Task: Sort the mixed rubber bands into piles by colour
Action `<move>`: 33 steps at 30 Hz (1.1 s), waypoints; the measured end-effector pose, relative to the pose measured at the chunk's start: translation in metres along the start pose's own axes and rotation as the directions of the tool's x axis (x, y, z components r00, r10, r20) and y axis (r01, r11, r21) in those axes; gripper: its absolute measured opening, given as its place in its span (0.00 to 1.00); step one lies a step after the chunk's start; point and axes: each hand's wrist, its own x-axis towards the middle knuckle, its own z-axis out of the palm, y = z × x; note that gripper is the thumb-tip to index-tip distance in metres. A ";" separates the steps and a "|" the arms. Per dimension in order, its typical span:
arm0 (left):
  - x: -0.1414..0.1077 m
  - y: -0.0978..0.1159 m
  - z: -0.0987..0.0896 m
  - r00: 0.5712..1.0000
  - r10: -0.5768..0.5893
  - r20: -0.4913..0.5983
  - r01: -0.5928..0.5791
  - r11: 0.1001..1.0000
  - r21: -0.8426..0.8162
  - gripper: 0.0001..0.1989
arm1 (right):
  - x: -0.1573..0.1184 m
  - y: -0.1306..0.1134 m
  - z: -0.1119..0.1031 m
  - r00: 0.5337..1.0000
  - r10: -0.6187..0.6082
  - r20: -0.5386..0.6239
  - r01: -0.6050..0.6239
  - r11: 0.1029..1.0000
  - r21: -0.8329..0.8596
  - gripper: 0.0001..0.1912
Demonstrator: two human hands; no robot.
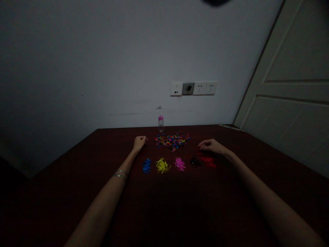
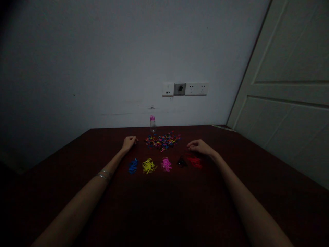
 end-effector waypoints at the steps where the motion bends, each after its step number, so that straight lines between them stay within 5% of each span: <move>1: -0.001 0.001 0.000 1.000 -0.002 -0.003 0.002 1.000 -0.001 0.16 | -0.003 -0.001 -0.003 1.000 0.011 0.013 -0.011 1.000 -0.003 0.15; 10: 0.000 -0.003 0.000 1.000 -0.008 -0.017 0.007 1.000 -0.017 0.16 | -0.011 -0.005 -0.013 0.991 0.011 0.137 -0.011 1.000 -0.005 0.13; 19: -0.002 -0.002 -0.005 0.999 -0.016 -0.037 0.007 0.976 -0.219 0.17 | -0.002 0.037 -0.007 0.969 0.125 -0.213 -0.070 0.966 0.248 0.11; 25: -0.004 -0.002 -0.001 1.000 0.019 -0.020 -0.022 0.986 -0.167 0.13 | -0.001 0.035 -0.003 0.970 0.109 -0.219 -0.070 0.982 0.178 0.12; 33: -0.010 0.013 0.015 0.938 0.239 0.250 -0.272 0.957 0.104 0.12 | -0.004 0.024 -0.001 0.969 0.083 -0.231 -0.066 0.995 0.080 0.11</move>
